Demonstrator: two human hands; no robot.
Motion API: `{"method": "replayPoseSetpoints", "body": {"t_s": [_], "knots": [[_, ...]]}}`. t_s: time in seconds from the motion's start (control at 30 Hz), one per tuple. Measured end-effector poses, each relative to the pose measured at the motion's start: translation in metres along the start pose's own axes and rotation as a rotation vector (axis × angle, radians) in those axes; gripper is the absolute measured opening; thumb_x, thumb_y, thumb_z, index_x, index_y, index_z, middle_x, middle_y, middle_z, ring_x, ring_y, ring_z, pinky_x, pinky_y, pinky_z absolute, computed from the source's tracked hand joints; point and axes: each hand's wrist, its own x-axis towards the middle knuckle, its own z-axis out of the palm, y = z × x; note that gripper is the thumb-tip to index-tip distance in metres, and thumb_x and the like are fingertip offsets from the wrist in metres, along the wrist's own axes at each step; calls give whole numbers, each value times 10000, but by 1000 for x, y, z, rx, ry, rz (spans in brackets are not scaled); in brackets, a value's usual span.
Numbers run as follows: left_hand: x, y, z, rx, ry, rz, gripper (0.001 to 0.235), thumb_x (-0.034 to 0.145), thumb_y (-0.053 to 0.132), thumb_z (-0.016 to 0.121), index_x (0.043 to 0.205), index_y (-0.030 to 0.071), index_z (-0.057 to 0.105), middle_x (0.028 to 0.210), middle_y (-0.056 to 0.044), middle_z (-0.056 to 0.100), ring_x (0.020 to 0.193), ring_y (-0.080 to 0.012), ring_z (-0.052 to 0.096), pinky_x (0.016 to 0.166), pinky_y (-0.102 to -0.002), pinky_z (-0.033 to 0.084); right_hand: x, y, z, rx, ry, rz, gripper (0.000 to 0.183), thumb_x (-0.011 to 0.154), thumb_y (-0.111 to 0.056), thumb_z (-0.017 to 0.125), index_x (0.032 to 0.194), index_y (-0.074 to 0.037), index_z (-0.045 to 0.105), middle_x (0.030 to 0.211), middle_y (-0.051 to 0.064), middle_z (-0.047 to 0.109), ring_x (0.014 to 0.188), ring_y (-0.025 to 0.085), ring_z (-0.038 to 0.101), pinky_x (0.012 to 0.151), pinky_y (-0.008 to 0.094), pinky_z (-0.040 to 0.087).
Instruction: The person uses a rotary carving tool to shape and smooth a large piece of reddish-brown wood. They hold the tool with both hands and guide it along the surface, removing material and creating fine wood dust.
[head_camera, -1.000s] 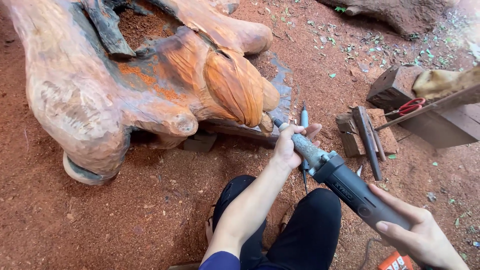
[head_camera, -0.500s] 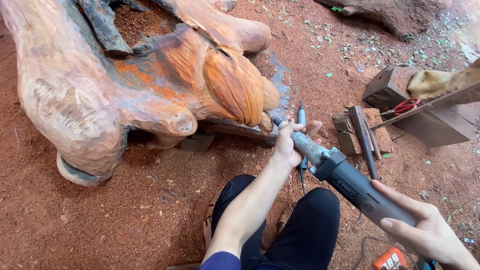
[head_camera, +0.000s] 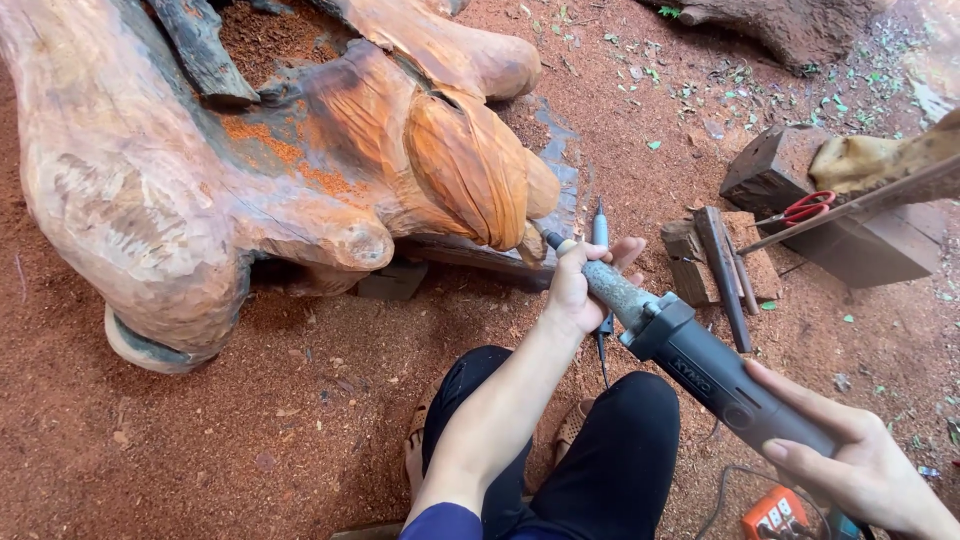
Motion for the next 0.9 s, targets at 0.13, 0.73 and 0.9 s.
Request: {"method": "replayPoseSetpoints", "body": {"t_s": [0.13, 0.73, 0.9], "knots": [[1, 0, 0, -29, -11, -5, 85, 836, 110, 545, 758, 135, 523, 1052, -159, 774, 1118, -334, 737, 768, -484, 588, -3, -5, 3, -50, 28, -32, 804, 701, 32, 777, 1461, -208, 675, 1511, -49, 704, 1177, 117, 611, 878, 356, 532], [-11, 0, -5, -107, -68, -44, 87, 825, 84, 545, 738, 81, 551, 1058, -158, 762, 1169, -336, 711, 841, -471, 615, -33, -3, 17, 55, 21, 11, 849, 685, 78, 782, 1475, -222, 701, 1361, 42, 801, 520, 324, 538, 520, 388, 415], [-27, 3, 0, -79, -42, -34, 60, 822, 65, 545, 766, 62, 566, 1013, -168, 753, 1168, -347, 709, 854, -482, 626, -42, 10, 32, 125, 81, 85, 803, 753, 176, 772, 1481, -162, 751, 1005, 279, 841, 656, 370, 618, 624, 418, 465]]}}
